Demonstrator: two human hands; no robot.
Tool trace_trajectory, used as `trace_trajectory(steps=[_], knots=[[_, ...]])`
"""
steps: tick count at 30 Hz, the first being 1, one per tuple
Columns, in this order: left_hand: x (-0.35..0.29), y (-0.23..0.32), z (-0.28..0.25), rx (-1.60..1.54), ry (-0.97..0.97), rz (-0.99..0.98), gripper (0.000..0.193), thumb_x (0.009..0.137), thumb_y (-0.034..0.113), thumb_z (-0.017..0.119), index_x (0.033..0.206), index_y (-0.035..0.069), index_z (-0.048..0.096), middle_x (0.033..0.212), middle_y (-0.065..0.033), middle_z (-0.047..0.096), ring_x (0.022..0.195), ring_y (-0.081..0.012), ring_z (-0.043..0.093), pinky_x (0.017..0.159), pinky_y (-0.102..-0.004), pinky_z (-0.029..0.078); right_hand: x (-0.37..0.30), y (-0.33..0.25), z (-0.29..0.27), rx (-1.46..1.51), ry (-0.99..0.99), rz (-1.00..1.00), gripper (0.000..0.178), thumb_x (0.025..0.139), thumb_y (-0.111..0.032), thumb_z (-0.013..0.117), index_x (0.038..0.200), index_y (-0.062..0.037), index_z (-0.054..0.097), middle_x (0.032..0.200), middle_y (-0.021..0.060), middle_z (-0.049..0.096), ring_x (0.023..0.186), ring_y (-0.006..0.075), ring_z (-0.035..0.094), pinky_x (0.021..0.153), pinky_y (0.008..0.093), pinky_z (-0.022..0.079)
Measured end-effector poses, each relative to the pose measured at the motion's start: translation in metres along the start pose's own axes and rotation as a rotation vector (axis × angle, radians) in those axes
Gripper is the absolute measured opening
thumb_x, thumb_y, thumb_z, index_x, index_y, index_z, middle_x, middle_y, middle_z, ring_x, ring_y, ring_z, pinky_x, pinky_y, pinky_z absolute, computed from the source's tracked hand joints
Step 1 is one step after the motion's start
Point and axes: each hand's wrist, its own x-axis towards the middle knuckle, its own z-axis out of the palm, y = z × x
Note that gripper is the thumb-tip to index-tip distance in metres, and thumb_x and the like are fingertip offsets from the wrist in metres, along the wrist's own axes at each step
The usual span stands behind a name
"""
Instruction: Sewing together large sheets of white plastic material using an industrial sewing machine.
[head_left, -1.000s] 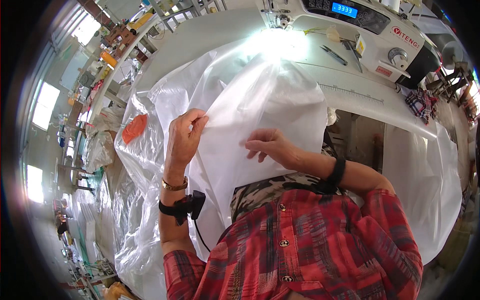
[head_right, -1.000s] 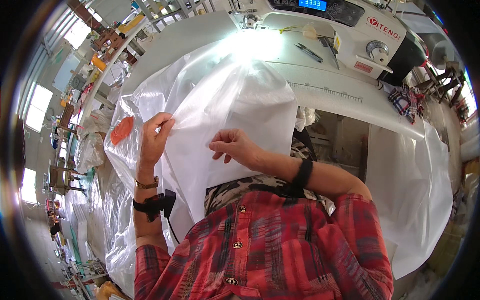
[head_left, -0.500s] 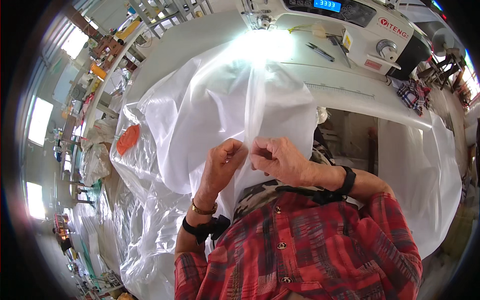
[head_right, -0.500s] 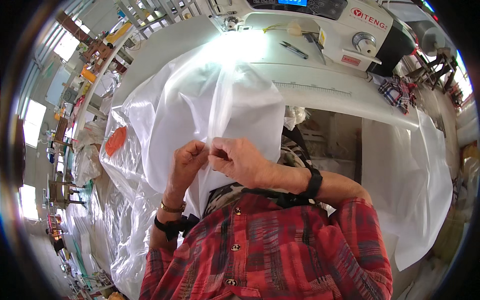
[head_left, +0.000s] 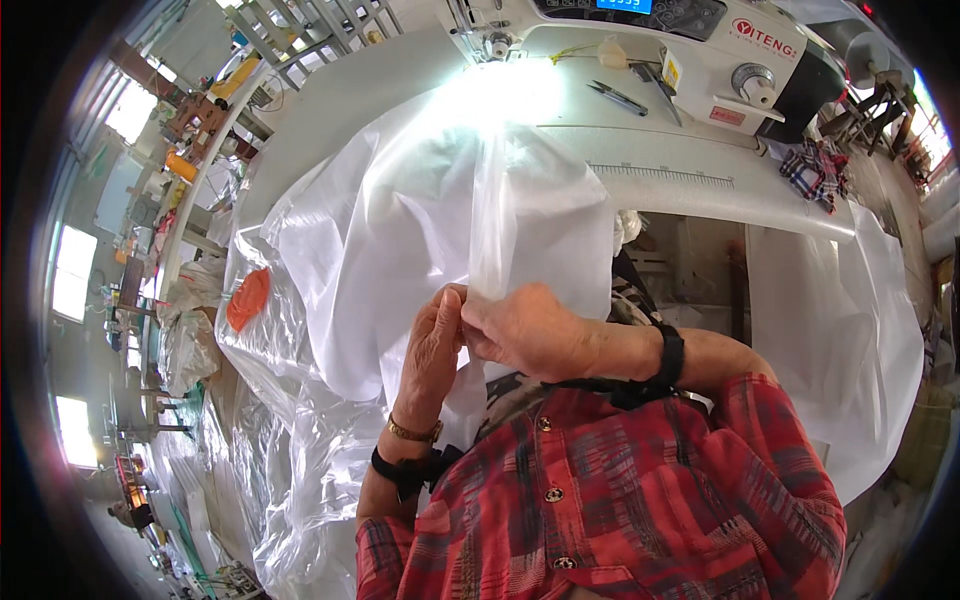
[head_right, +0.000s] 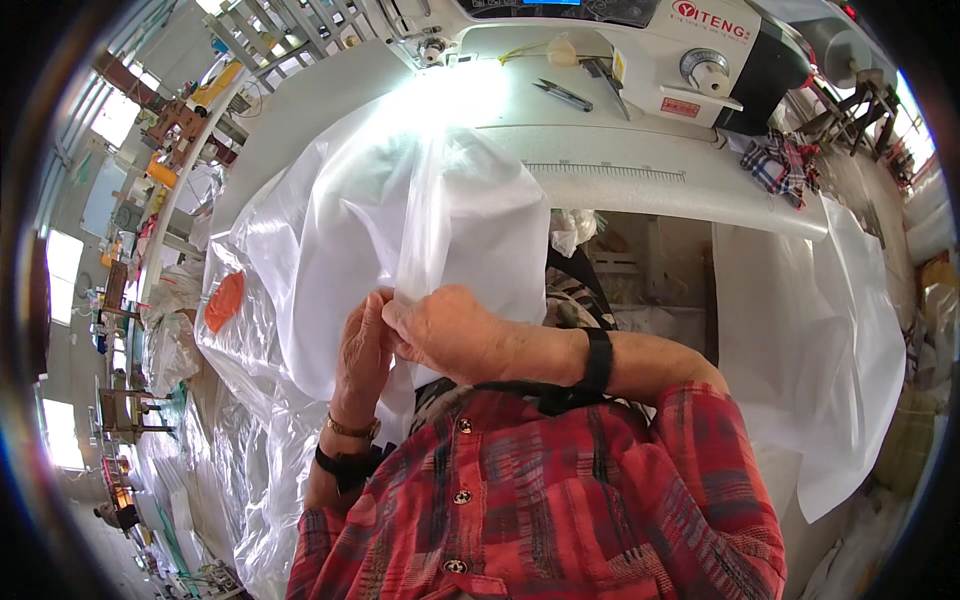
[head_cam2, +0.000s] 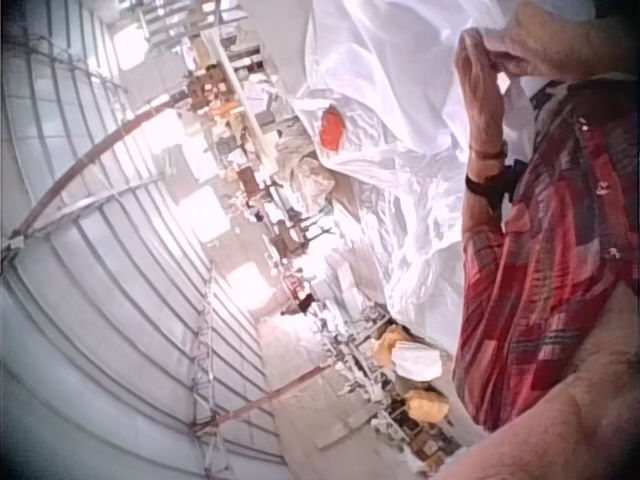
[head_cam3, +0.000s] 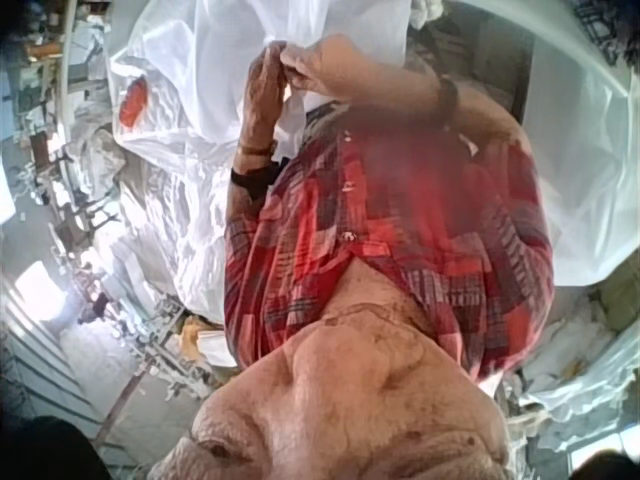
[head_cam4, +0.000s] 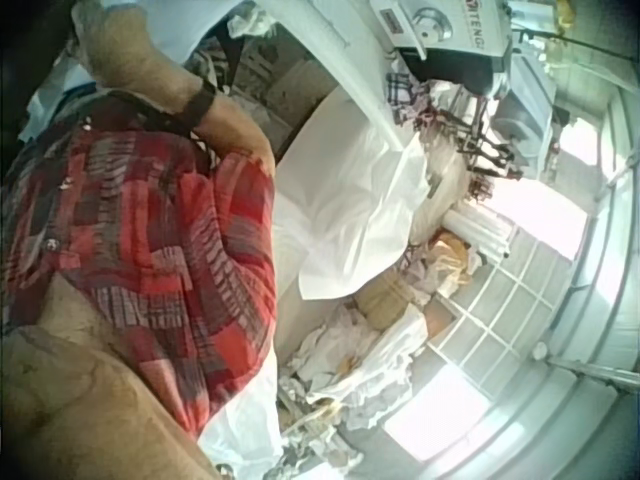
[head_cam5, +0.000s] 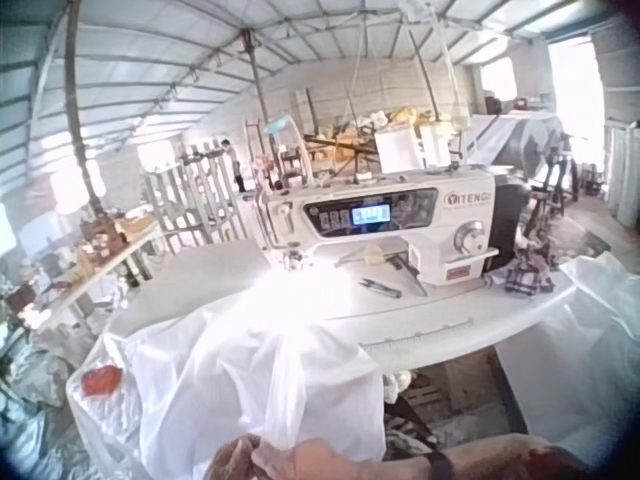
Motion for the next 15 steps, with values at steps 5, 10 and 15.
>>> trace_trajectory(steps=[5,10,15], knots=[[0.011,0.007,0.005,0.084,-0.004,0.038,0.019,0.098,0.023,0.058,0.091,0.006,0.059,0.076,0.0080,0.055,0.068,-0.0004,0.048,0.060,-0.0198,0.040,0.000,0.005,-0.002,-0.278,-0.152,-0.268,0.018,0.086,-0.012,0.063,0.098,-0.0034,0.054,0.091,0.0152,0.066,0.071,0.0321,0.066,0.059,0.0417,0.050],[0.019,0.014,-0.025,0.796,0.203,0.329,0.024,0.094,0.018,0.062,0.082,-0.001,0.053,0.062,-0.0070,0.046,0.057,-0.0105,0.038,0.051,-0.0298,0.035,-0.007,0.034,-0.003,0.229,0.190,-0.246,0.028,0.089,-0.011,0.060,0.115,-0.0003,0.055,0.116,0.0180,0.059,0.095,0.0333,0.062,0.074,0.0381,0.052],[0.023,0.066,-0.015,0.780,0.112,0.447,0.024,0.098,0.014,0.055,0.081,-0.003,0.051,0.062,-0.0054,0.037,0.059,-0.0110,0.034,0.052,-0.0286,0.031,0.034,0.080,0.048,0.246,0.658,0.183,0.031,0.090,-0.015,0.059,0.117,-0.0004,0.056,0.115,0.0192,0.060,0.093,0.0335,0.063,0.075,0.0388,0.052]])
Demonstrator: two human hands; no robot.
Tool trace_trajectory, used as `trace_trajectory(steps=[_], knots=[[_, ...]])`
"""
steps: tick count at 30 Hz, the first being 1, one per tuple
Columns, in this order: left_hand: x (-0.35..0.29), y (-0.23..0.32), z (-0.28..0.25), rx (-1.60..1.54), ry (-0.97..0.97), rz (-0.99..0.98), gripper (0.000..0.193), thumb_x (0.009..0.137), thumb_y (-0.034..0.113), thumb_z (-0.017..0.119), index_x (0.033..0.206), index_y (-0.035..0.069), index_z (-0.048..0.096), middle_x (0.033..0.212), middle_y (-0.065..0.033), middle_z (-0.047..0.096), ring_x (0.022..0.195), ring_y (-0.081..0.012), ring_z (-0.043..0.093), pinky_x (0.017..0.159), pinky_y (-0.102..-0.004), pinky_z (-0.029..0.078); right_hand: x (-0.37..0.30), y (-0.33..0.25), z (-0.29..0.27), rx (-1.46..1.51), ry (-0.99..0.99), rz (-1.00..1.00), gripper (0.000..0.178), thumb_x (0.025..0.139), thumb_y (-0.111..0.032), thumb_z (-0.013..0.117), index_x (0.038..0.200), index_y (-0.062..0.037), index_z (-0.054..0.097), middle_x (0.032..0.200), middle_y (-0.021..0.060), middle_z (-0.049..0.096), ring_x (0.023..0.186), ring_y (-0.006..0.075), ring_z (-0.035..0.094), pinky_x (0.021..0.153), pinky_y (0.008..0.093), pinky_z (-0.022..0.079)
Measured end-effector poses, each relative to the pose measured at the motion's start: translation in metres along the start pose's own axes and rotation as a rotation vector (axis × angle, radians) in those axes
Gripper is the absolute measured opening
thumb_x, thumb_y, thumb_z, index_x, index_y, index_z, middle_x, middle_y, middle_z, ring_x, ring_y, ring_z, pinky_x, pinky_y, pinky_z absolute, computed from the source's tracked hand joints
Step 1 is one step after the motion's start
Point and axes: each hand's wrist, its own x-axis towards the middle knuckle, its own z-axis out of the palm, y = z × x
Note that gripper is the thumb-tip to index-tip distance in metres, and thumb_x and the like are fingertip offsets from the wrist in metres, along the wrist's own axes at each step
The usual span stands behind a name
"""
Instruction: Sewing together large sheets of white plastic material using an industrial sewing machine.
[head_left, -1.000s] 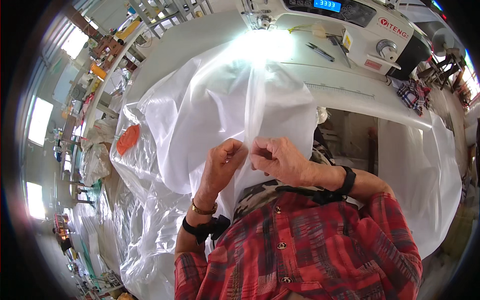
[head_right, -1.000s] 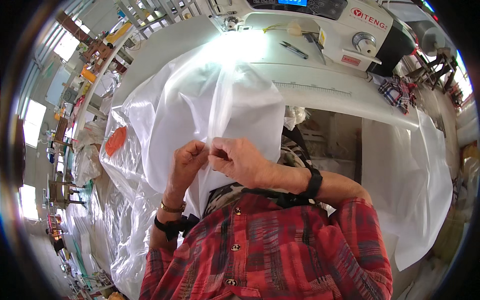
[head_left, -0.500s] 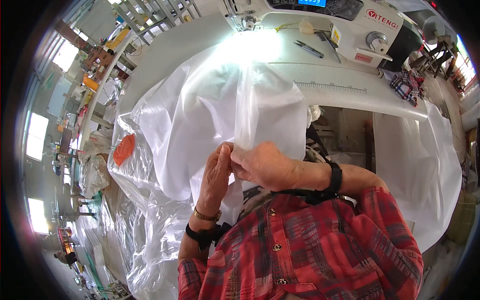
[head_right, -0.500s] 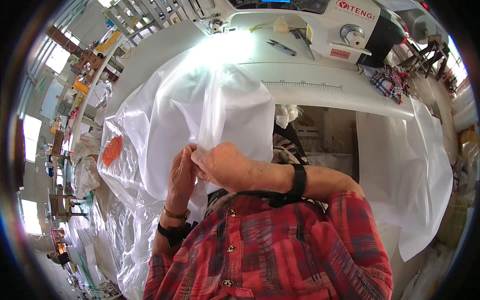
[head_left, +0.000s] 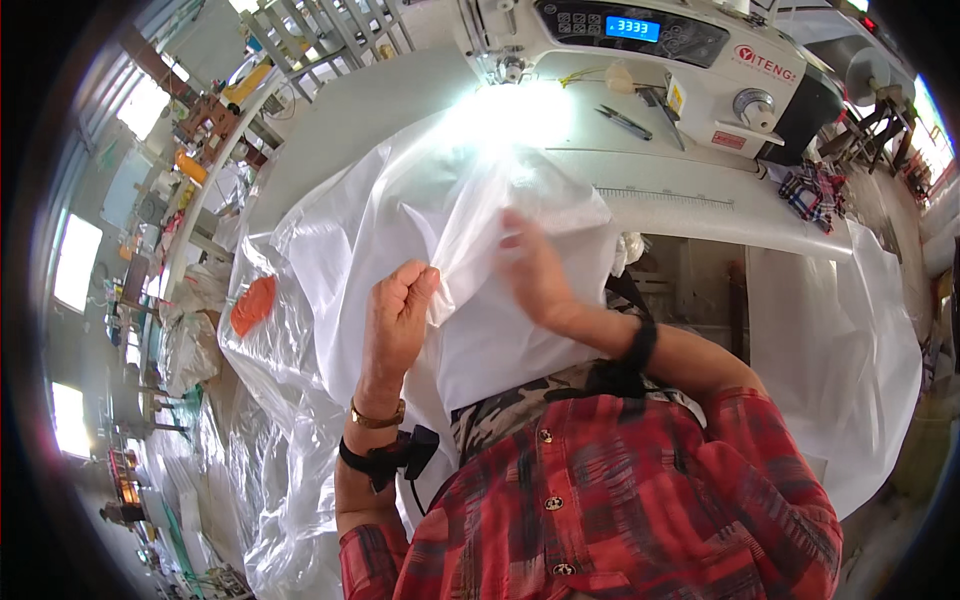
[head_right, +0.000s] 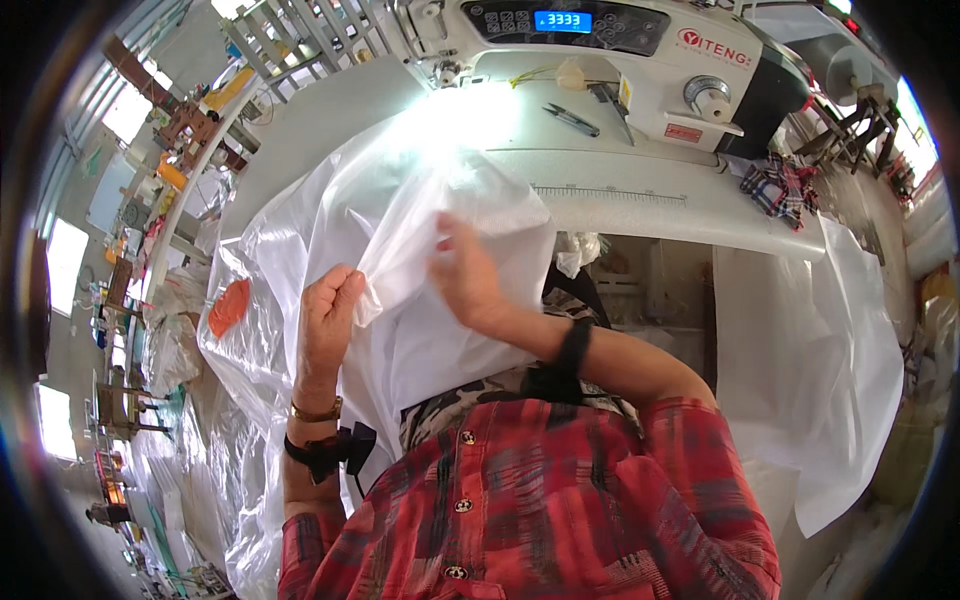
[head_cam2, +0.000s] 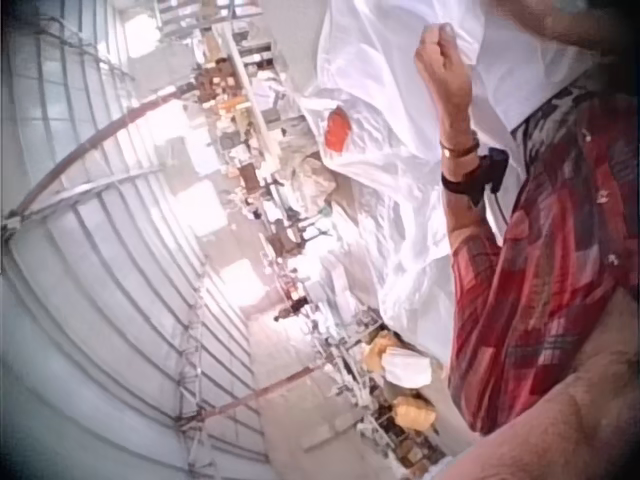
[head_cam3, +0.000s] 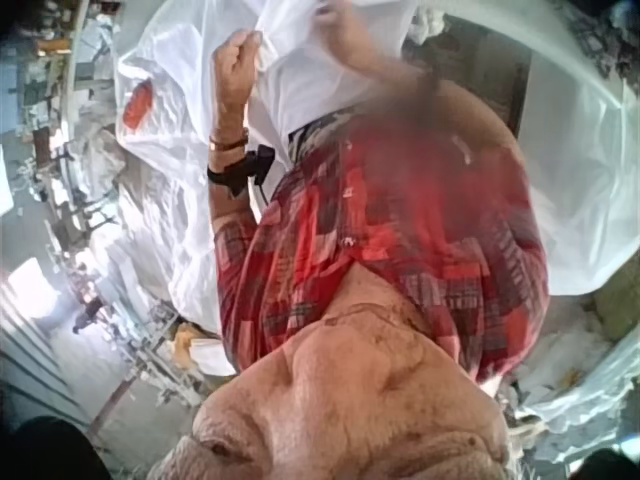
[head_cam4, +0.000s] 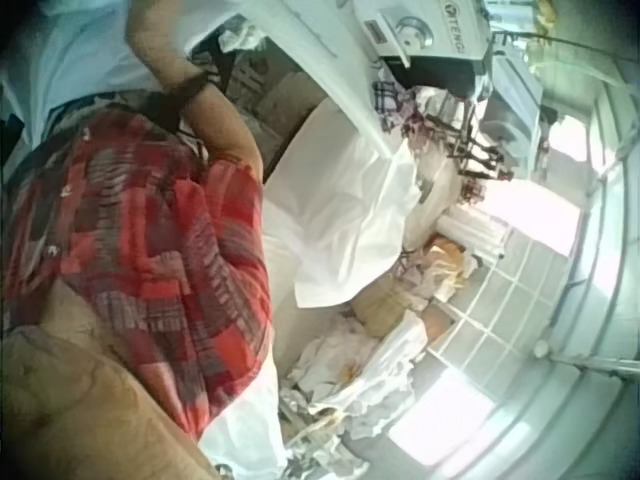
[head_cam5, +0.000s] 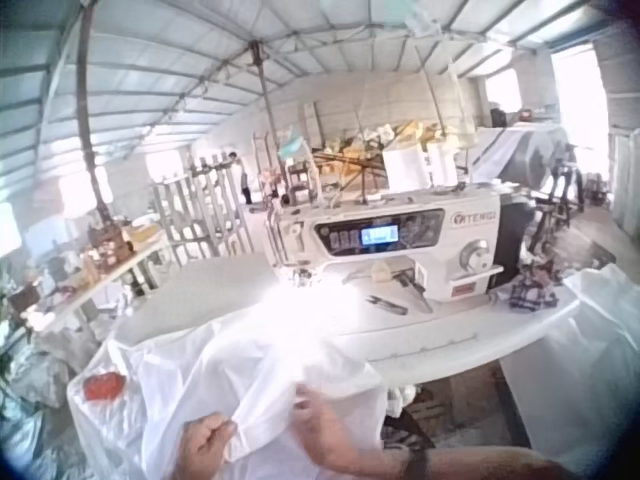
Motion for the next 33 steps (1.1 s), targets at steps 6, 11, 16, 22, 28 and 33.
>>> trace_trajectory(steps=[6,11,16,22,28,33], knots=[[-0.003,0.006,0.009,-0.080,-0.063,-0.020,0.026,0.100,0.016,0.052,0.081,-0.002,0.052,0.064,-0.0009,0.037,0.063,-0.0074,0.035,0.054,-0.0270,0.032,0.002,-0.013,0.046,-0.234,-0.874,-0.660,0.015,0.082,-0.014,0.060,0.072,-0.0050,0.065,0.079,0.0124,0.068,0.074,0.0358,0.065,0.068,0.0452,0.052],[-0.017,-0.001,0.023,-0.115,0.032,-0.087,0.019,0.099,0.013,0.051,0.087,-0.002,0.052,0.064,-0.0008,0.037,0.061,-0.0083,0.034,0.053,-0.0270,0.031,0.010,-0.019,-0.015,-0.317,-0.534,-0.409,0.017,0.088,-0.017,0.058,0.085,-0.0028,0.067,0.075,0.0138,0.067,0.071,0.0352,0.066,0.066,0.0440,0.052],[-0.020,-0.006,0.031,-0.104,0.098,0.046,0.017,0.099,0.011,0.052,0.087,-0.001,0.053,0.064,-0.0013,0.036,0.059,-0.0075,0.032,0.052,-0.0260,0.030,0.034,-0.014,-0.062,-0.105,-0.277,-0.019,0.015,0.092,-0.013,0.059,0.098,-0.0026,0.066,0.078,0.0106,0.066,0.064,0.0247,0.061,0.062,0.0338,0.050],[-0.024,0.003,0.029,-0.142,0.016,-0.107,0.017,0.095,0.011,0.061,0.086,-0.002,0.054,0.061,-0.0053,0.039,0.057,-0.0102,0.033,0.051,-0.0280,0.031,0.110,-0.014,-0.081,-0.379,-0.087,-0.227,0.014,0.093,-0.014,0.058,0.095,-0.0025,0.066,0.079,0.0108,0.066,0.065,0.0241,0.061,0.062,0.0328,0.049],[-0.025,0.008,0.028,-0.081,0.006,-0.142,0.019,0.095,0.017,0.063,0.088,-0.001,0.057,0.059,-0.0012,0.040,0.058,-0.0063,0.034,0.050,-0.0262,0.030,0.170,-0.009,-0.075,-0.829,-0.376,-0.489,0.017,0.093,-0.011,0.054,0.104,-0.0068,0.066,0.090,0.0123,0.063,0.085,0.0311,0.063,0.075,0.0412,0.050],[-0.025,0.005,0.026,-0.051,-0.026,-0.103,0.019,0.094,0.016,0.064,0.092,-0.002,0.057,0.055,-0.0051,0.043,0.054,-0.0068,0.033,0.048,-0.0287,0.029,0.188,-0.007,-0.072,-1.017,-0.601,-0.505,0.014,0.091,-0.009,0.051,0.100,-0.0055,0.062,0.093,0.0119,0.061,0.088,0.0313,0.062,0.077,0.0413,0.050]])
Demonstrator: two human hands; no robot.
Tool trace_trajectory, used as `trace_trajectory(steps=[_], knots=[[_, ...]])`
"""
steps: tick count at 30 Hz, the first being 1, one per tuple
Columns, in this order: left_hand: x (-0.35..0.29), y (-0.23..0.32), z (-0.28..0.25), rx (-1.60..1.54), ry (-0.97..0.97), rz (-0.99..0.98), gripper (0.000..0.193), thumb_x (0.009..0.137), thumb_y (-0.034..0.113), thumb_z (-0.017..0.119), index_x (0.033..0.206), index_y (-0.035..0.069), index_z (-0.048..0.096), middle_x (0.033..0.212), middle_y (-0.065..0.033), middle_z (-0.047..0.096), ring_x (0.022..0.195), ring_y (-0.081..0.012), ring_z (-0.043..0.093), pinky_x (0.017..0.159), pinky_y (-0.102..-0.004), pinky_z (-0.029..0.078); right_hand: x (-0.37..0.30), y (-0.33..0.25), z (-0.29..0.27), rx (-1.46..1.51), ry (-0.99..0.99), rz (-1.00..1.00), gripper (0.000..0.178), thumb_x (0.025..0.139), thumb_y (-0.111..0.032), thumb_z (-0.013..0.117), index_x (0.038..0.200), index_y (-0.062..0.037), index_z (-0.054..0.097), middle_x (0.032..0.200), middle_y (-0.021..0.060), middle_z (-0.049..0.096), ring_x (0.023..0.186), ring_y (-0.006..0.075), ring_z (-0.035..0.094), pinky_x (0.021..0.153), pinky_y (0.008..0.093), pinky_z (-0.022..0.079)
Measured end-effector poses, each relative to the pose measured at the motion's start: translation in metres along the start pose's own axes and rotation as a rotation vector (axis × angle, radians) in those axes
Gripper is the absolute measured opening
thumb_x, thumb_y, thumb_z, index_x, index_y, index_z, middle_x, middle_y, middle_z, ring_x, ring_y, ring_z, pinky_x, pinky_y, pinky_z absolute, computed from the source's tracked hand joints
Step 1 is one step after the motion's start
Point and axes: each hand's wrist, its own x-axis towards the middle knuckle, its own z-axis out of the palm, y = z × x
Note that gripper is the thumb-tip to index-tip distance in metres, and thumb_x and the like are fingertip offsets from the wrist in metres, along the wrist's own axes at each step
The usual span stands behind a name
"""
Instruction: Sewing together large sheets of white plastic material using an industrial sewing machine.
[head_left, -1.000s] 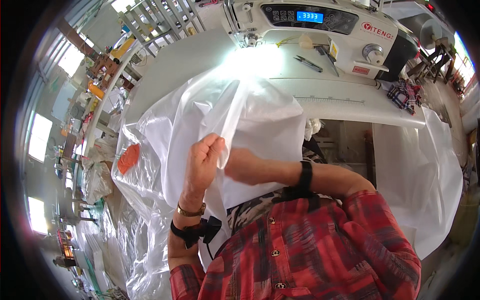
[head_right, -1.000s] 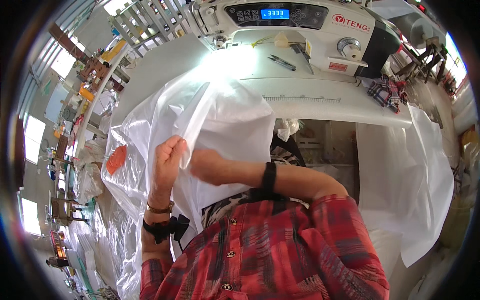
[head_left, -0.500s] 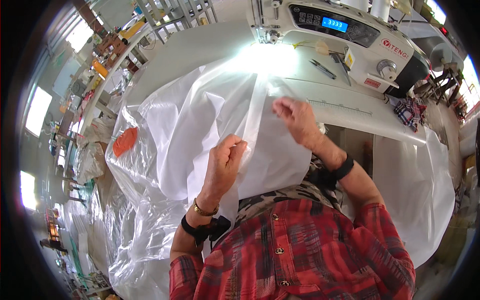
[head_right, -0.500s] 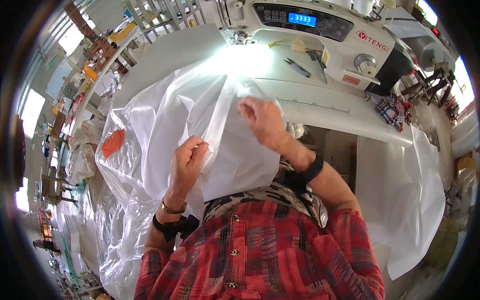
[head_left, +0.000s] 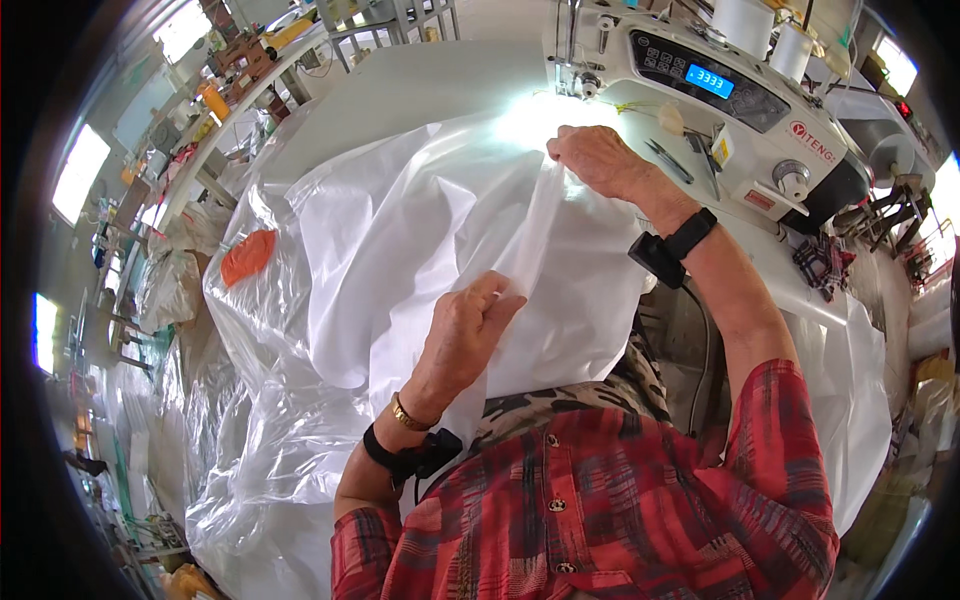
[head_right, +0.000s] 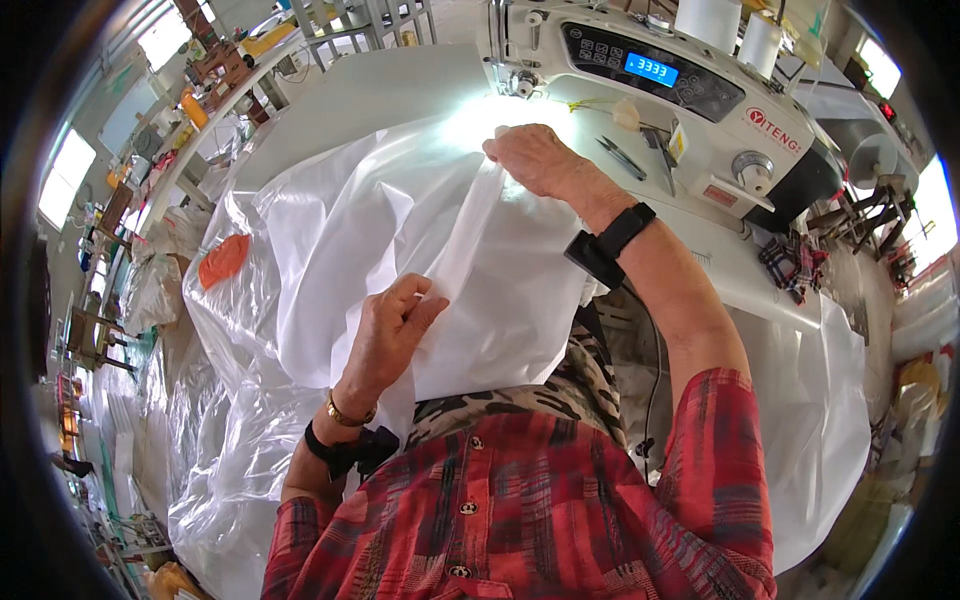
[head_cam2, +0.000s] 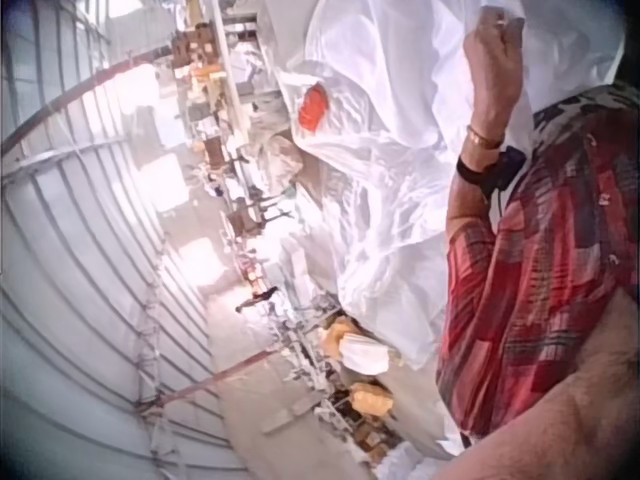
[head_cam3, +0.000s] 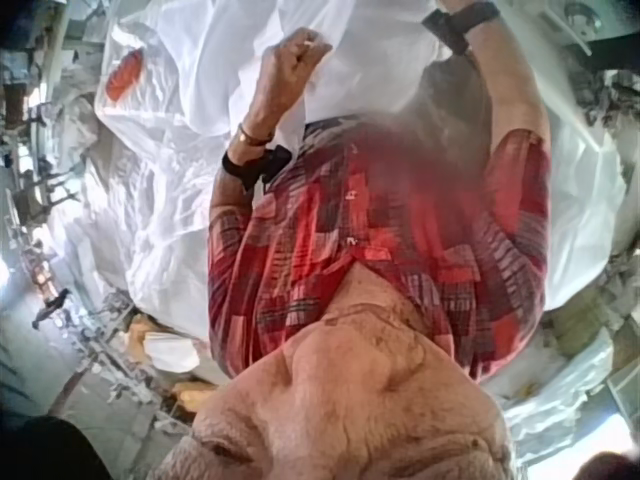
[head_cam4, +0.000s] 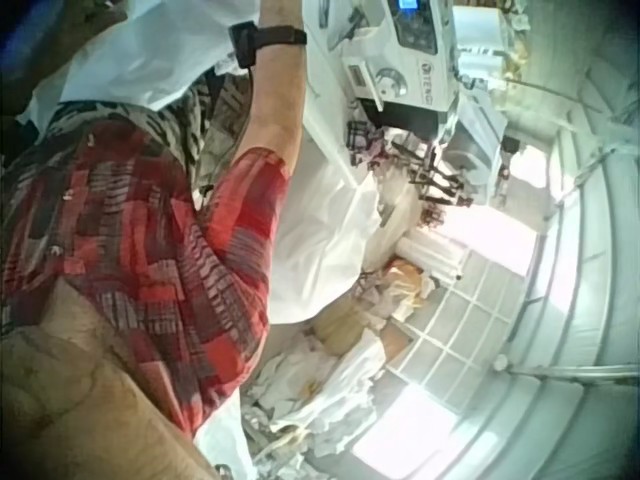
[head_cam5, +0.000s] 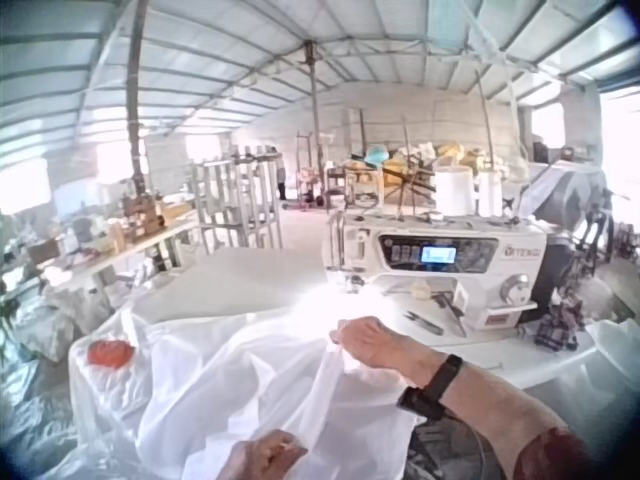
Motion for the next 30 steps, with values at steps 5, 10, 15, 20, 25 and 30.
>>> trace_trajectory(steps=[5,10,15,20,25,30], knots=[[0.002,0.002,-0.002,-0.026,-0.022,-0.050,0.017,0.093,0.014,0.062,0.091,-0.002,0.058,0.058,-0.0089,0.048,0.053,-0.0146,0.040,0.050,-0.0312,0.034,0.004,-0.001,0.007,0.160,0.120,0.099,0.011,0.091,-0.010,0.053,0.097,-0.0057,0.060,0.093,0.0114,0.061,0.089,0.0299,0.063,0.077,0.0413,0.051],[0.001,-0.015,0.002,-0.137,0.049,0.037,0.017,0.096,0.013,0.058,0.087,-0.001,0.059,0.064,-0.0001,0.049,0.061,-0.0048,0.039,0.054,-0.0238,0.034,-0.009,-0.033,0.010,0.237,0.279,0.152,0.019,0.092,-0.020,0.058,0.104,-0.0065,0.061,0.095,0.0113,0.063,0.091,0.0311,0.063,0.079,0.0423,0.052],[-0.001,-0.025,0.002,-0.244,0.039,-0.098,0.015,0.097,0.009,0.055,0.089,-0.002,0.059,0.069,-0.0002,0.053,0.064,-0.0070,0.044,0.059,-0.0253,0.041,-0.050,-0.102,0.024,0.452,0.404,0.053,0.033,0.093,-0.025,0.060,0.119,-0.0044,0.060,0.117,0.0165,0.063,0.103,0.0336,0.061,0.089,0.0397,0.050],[-0.005,-0.026,0.002,-0.513,0.038,-0.212,0.017,0.097,0.011,0.055,0.088,-0.001,0.060,0.071,0.0061,0.048,0.066,-0.0037,0.040,0.059,-0.0225,0.037,-0.109,-0.150,-0.030,1.168,0.350,-0.089,0.033,0.092,-0.010,0.060,0.124,-0.0015,0.058,0.119,0.0174,0.064,0.112,0.0299,0.061,0.098,0.0374,0.046],[0.000,-0.026,-0.001,-0.396,0.029,-0.164,0.018,0.097,0.012,0.054,0.086,-0.001,0.060,0.069,0.0071,0.045,0.066,-0.0030,0.038,0.057,-0.0221,0.034,-0.161,-0.109,0.001,0.543,0.624,0.518,0.025,0.086,-0.015,0.070,0.103,0.0002,0.059,0.097,0.0165,0.063,0.092,0.0283,0.063,0.081,0.0334,0.050],[0.001,-0.015,0.003,-0.325,-0.021,-0.077,0.015,0.095,0.010,0.058,0.087,-0.003,0.059,0.064,0.0067,0.042,0.061,-0.0037,0.035,0.052,-0.0238,0.031,-0.203,-0.115,0.009,0.308,0.191,0.811,0.036,0.080,-0.031,0.075,0.086,-0.0017,0.056,0.085,0.0141,0.063,0.077,0.0316,0.062,0.065,0.0392,0.048]])
